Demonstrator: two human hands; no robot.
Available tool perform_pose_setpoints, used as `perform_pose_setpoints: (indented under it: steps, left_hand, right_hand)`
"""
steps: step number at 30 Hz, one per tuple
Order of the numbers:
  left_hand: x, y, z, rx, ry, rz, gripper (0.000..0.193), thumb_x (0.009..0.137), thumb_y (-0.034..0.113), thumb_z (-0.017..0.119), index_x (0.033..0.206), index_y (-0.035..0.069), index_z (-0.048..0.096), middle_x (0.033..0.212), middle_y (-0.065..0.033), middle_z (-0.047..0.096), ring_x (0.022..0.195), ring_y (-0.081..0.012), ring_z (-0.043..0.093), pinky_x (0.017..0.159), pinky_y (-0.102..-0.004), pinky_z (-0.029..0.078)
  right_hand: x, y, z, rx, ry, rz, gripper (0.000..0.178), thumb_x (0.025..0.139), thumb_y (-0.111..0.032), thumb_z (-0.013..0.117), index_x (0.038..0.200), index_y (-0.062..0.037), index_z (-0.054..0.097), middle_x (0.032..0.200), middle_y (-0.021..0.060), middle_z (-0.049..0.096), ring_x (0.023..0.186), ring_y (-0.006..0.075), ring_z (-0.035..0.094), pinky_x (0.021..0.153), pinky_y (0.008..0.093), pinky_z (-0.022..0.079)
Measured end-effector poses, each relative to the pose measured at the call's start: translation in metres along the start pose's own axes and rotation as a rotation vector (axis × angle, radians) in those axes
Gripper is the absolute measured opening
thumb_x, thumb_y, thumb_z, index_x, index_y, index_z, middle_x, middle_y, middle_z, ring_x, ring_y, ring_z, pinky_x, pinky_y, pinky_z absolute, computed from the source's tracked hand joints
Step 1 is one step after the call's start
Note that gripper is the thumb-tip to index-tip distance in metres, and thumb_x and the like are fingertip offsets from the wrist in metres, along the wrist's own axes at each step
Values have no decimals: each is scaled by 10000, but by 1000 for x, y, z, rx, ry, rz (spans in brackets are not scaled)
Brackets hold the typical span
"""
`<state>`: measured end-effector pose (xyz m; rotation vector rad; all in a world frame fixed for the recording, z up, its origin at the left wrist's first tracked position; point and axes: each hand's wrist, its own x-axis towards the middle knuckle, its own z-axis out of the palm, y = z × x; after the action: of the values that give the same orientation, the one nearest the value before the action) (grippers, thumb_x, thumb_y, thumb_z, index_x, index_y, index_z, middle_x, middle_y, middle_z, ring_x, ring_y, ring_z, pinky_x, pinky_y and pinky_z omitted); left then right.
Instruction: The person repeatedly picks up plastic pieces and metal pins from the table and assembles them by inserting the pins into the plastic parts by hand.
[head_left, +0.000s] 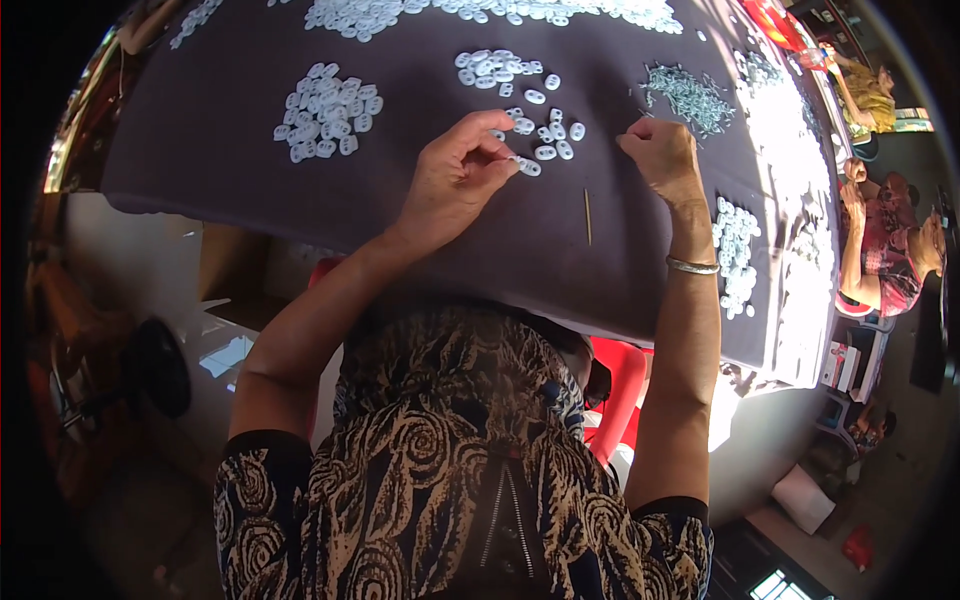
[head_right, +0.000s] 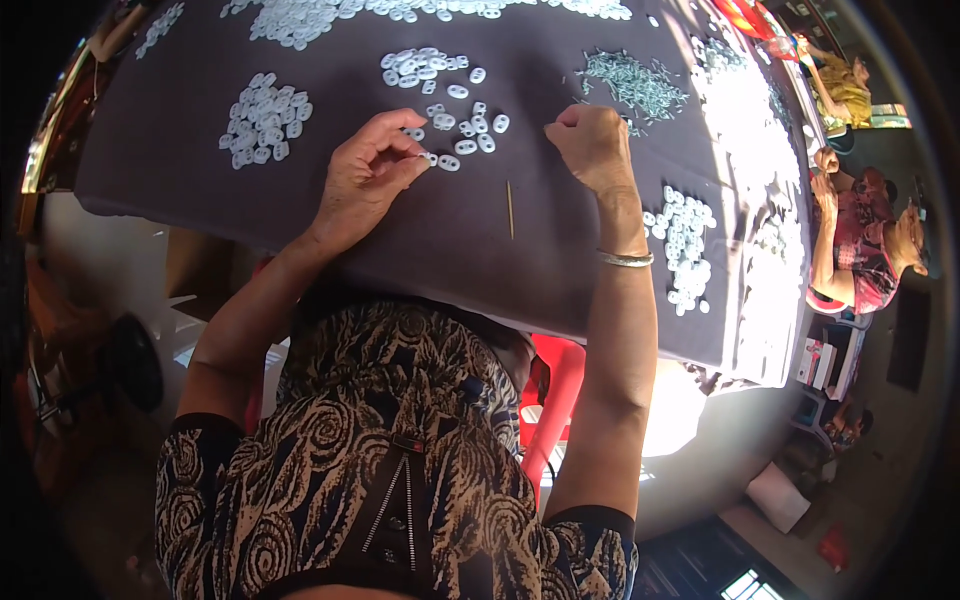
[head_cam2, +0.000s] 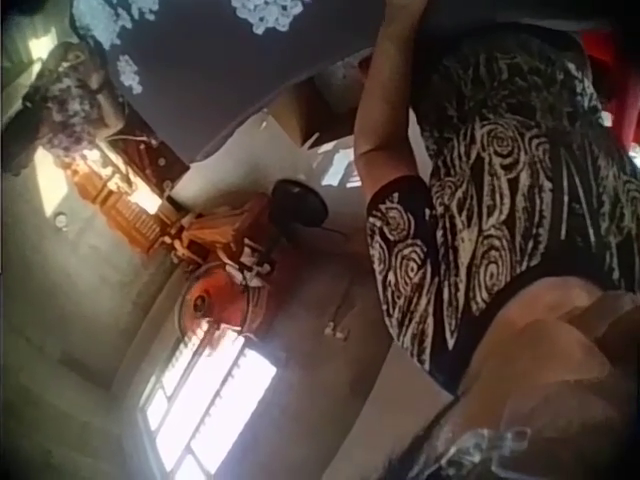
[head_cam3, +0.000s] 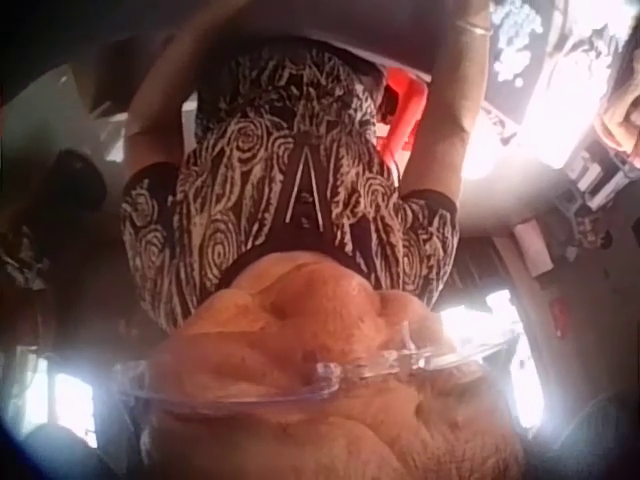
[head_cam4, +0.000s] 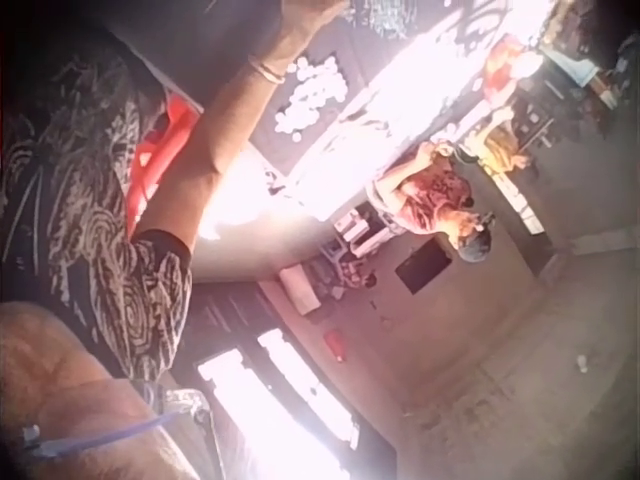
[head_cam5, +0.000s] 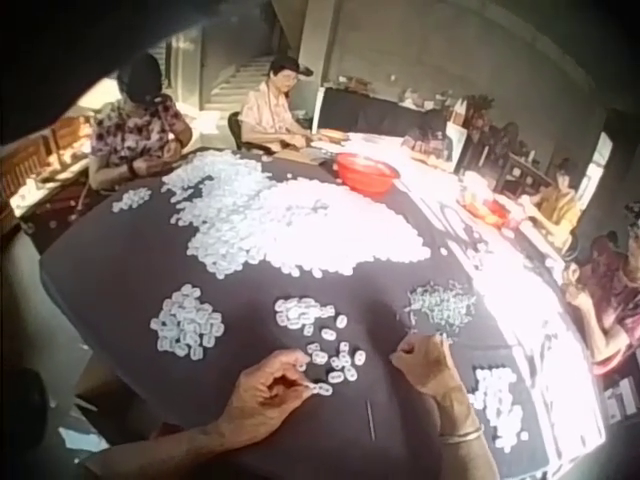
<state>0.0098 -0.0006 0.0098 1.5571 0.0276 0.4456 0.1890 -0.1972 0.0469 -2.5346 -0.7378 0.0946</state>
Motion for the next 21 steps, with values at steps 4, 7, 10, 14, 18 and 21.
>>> perform_pose_setpoints:
  steps: [4, 7, 10, 14, 18, 21]
  left_hand:
    - [1, 3, 2, 14, 3, -7, 363, 836, -13, 650, 1173, 68, 543, 806, 57, 567, 644, 17, 400, 584, -130, 349]
    - [1, 5, 2, 34, -6, -12, 337, 839, -6, 636, 1155, 55, 535, 814, 10, 567, 691, -6, 482, 608, -156, 413]
    - [1, 3, 3, 17, -21, -18, 349, 838, -6, 635, 1164, 59, 528, 822, 5, 567, 685, -4, 489, 603, -153, 418]
    - [1, 1, 3, -29, -15, -23, 378, 836, -13, 647, 1185, 74, 530, 817, 44, 574, 680, 16, 452, 601, -135, 379]
    - [1, -3, 2, -45, -23, -6, 390, 841, -13, 640, 1199, 81, 519, 830, 26, 589, 714, 7, 496, 628, -145, 408]
    - [1, -3, 1, -14, -31, -15, 392, 843, -13, 635, 1204, 79, 513, 840, 14, 597, 736, -1, 515, 644, -151, 421]
  right_hand:
    - [-17, -21, 6, 357, 30, -38, 93, 796, -76, 634, 797, 9, 672, 622, 18, 603, 526, 86, 531, 490, 237, 409]
    - [-31, -50, 13, 878, -92, 79, 57, 802, -21, 620, 822, 16, 658, 654, -3, 575, 510, 38, 462, 453, 186, 341]
    - [-41, -72, 25, 1070, -159, 108, 77, 792, -18, 629, 854, 21, 652, 680, 22, 584, 506, 41, 455, 451, 182, 340]
    - [-40, -79, 45, 1208, -164, 120, 70, 786, -25, 624, 824, -12, 683, 681, -22, 577, 528, 10, 420, 444, 165, 309]
    - [-45, -81, 57, 1270, -147, 162, 68, 814, -57, 632, 831, -17, 684, 699, -29, 572, 545, 9, 423, 453, 162, 315]
    - [-47, -79, 57, 1242, -165, 148, 112, 830, -40, 623, 920, 18, 657, 753, 3, 587, 560, 44, 438, 495, 208, 339]
